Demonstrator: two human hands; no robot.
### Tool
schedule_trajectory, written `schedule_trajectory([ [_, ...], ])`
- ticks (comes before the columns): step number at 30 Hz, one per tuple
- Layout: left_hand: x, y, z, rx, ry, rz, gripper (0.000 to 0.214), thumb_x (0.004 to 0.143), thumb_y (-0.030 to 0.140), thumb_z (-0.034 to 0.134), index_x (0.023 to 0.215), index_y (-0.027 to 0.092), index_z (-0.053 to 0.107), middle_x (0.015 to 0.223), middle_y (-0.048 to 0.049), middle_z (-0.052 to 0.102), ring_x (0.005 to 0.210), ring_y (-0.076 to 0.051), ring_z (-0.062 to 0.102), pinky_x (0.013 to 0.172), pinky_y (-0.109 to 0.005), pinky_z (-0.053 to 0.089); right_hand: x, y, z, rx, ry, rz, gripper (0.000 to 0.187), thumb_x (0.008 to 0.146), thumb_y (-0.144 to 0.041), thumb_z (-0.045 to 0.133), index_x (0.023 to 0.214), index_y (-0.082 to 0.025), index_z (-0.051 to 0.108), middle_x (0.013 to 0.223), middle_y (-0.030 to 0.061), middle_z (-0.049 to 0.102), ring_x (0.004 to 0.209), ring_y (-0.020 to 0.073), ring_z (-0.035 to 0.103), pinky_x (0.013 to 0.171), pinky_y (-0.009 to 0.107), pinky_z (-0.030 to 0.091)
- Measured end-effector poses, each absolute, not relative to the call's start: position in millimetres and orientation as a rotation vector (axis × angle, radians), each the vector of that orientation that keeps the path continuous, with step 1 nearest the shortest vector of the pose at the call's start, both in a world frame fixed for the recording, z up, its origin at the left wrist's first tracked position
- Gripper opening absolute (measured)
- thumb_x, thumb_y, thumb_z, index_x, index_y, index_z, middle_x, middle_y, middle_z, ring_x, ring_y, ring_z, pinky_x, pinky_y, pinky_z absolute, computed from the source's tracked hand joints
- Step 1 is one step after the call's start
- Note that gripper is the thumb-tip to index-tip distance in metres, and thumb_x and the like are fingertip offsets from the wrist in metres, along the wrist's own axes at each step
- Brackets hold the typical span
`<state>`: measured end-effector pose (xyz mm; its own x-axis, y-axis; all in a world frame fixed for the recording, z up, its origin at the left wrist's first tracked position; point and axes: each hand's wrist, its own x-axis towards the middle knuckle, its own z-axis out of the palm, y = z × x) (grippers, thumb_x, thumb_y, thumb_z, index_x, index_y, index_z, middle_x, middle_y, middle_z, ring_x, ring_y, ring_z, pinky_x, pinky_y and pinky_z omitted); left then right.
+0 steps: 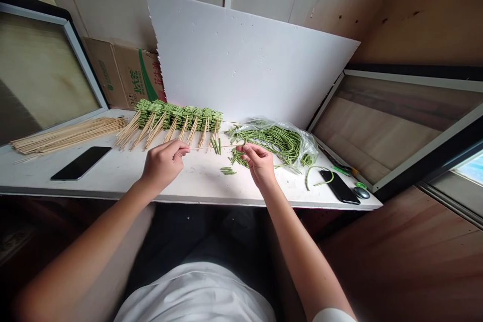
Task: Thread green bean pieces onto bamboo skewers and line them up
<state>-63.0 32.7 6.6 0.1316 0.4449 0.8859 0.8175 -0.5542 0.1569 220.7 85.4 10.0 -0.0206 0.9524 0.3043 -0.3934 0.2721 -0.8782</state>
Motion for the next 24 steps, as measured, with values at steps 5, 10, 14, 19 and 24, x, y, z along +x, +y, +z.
schedule_trajectory([
  [5,-64.1,36.0,3.2,-2.056,-1.195,-1.422,0.033,0.082,-0.007,0.048,0.085,0.019,0.068,0.082,-0.0023,0.080,0.077,-0.020,0.079,0.063,-0.027,0.055,214.7,82.7,9.4,-0.672,-1.078,1.153,0.030,0.068,-0.042,0.099,0.086,-0.024,0.084,0.089,0.0060,0.083,0.095,0.0234,0.078,0.069,0.031,0.060],
  [10,-65.4,36.8,1.7,-2.074,-1.195,-1.393,0.037,0.078,-0.010,0.046,0.085,0.019,0.067,0.083,-0.0020,0.080,0.080,-0.020,0.080,0.065,-0.027,0.056,213.1,80.8,9.9,-0.694,-1.113,1.087,0.032,0.067,-0.045,0.100,0.085,-0.025,0.082,0.086,0.0046,0.081,0.089,0.0231,0.077,0.067,0.033,0.059],
  [14,-68.5,38.9,0.6,-2.058,-1.211,-1.384,0.040,0.072,-0.010,0.045,0.086,0.020,0.068,0.082,-0.0010,0.079,0.077,-0.021,0.079,0.066,-0.028,0.056,211.7,77.8,9.3,-0.707,-1.145,1.046,0.035,0.068,-0.047,0.098,0.089,-0.025,0.082,0.089,0.0052,0.083,0.081,0.0219,0.076,0.071,0.036,0.060],
  [19,-72.3,42.0,-0.7,-2.078,-1.230,-1.386,0.038,0.075,-0.006,0.046,0.087,0.020,0.071,0.081,-0.0026,0.078,0.077,-0.021,0.077,0.067,-0.029,0.056,208.9,71.7,10.7,-0.717,-1.167,0.991,0.034,0.068,-0.047,0.098,0.088,-0.026,0.082,0.089,0.0050,0.083,0.083,0.0236,0.076,0.074,0.039,0.060],
  [24,-74.4,43.9,-0.8,-2.107,-1.290,-1.386,0.032,0.081,-0.001,0.048,0.088,0.019,0.072,0.081,-0.0046,0.078,0.078,-0.022,0.076,0.066,-0.029,0.054,206.3,67.8,8.8,-0.738,-1.191,0.944,0.032,0.071,-0.050,0.096,0.089,-0.027,0.083,0.090,0.0051,0.083,0.088,0.0264,0.076,0.076,0.040,0.059],
])
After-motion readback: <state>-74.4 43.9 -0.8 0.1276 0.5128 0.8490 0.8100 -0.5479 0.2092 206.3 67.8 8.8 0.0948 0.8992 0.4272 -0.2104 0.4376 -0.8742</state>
